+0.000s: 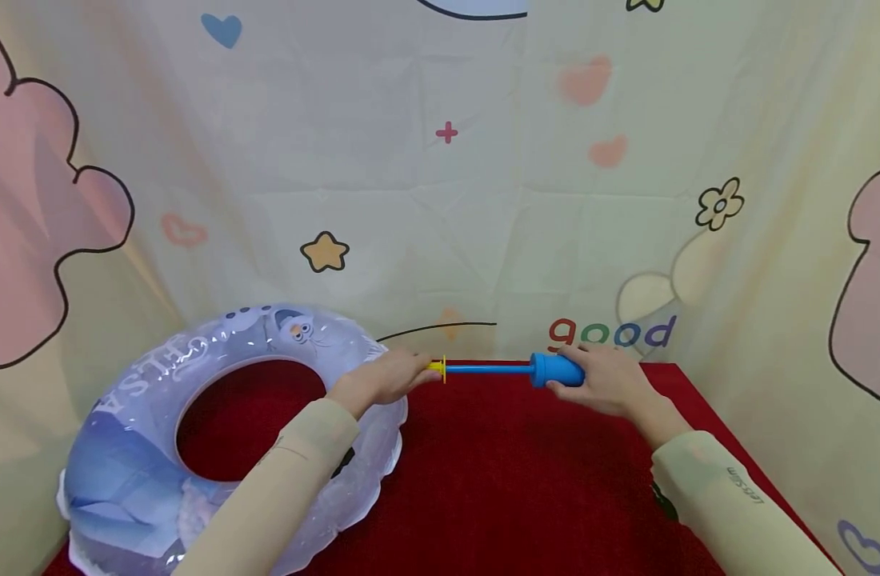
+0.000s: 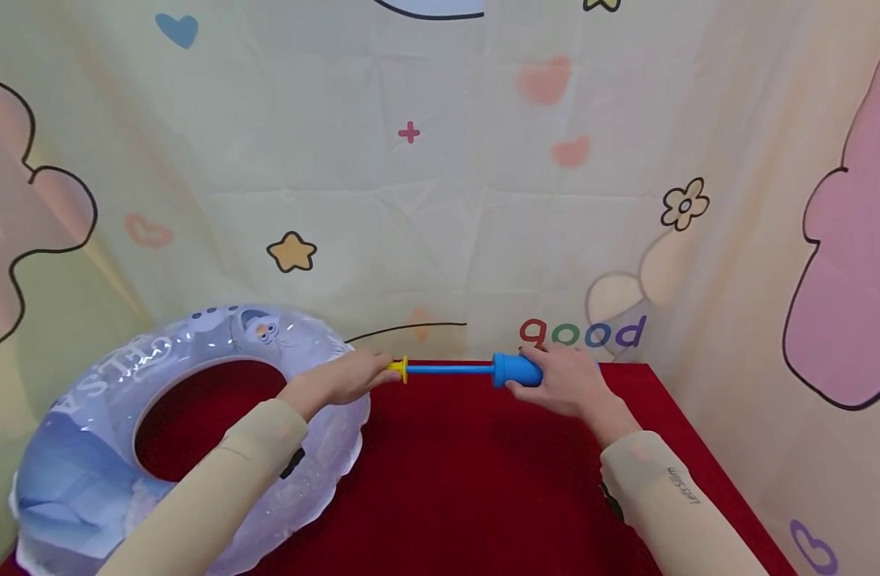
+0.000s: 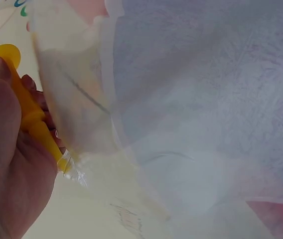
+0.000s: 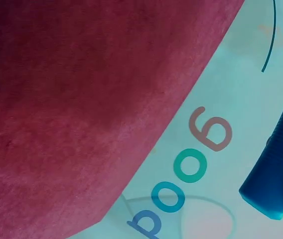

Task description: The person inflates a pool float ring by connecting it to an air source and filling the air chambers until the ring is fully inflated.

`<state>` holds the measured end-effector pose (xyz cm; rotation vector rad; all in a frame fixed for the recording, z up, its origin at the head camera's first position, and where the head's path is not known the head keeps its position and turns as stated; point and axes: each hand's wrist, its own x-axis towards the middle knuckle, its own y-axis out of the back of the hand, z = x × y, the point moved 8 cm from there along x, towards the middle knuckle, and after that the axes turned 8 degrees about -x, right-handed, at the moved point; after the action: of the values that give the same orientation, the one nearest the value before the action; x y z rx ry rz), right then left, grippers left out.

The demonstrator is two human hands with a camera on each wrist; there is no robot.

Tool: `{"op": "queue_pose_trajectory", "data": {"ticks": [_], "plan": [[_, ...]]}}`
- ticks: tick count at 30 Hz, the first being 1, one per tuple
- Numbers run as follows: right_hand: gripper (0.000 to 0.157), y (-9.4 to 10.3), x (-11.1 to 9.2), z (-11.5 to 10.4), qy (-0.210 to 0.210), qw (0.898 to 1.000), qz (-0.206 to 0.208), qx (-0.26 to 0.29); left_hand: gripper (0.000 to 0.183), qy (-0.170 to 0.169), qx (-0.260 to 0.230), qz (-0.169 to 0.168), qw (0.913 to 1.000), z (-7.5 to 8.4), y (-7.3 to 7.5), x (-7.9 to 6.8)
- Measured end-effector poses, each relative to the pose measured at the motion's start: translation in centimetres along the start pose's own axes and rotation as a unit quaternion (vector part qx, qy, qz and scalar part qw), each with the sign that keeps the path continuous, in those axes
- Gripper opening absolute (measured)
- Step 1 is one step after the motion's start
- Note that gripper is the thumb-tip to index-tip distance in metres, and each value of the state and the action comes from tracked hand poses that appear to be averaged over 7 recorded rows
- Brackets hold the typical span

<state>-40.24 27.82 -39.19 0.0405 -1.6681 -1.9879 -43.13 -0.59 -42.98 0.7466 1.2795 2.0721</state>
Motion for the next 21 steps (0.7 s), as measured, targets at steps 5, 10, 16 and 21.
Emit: {"op": "queue_pose_trajectory", "data": {"ticks": [5,10,16,21], "plan": [[0.064,0.1,0.7,-1.4,0.002,1.000,-0.010,-0.017,0.020,-0.001,-0.003,0.001,1.0000,0.1,0.2,0.0],[0.054,-0.2,2.1,-4.5,0.020,1.000,-0.006,0.004,0.019,-0.002,0.010,0.006,0.9999,0.2,0.2,0.0],[0.051,-0.4,4.2,-8.9,0.030,0.999,-0.010,0.006,0.018,0.014,0.009,0.009,0.9998,0.5,0.3,0.0],[0.048,-0.2,5.4,-11.6,0.032,0.999,-0.015,0.002,0.019,0.020,0.008,0.005,0.9997,0.6,0.1,0.0]]}}
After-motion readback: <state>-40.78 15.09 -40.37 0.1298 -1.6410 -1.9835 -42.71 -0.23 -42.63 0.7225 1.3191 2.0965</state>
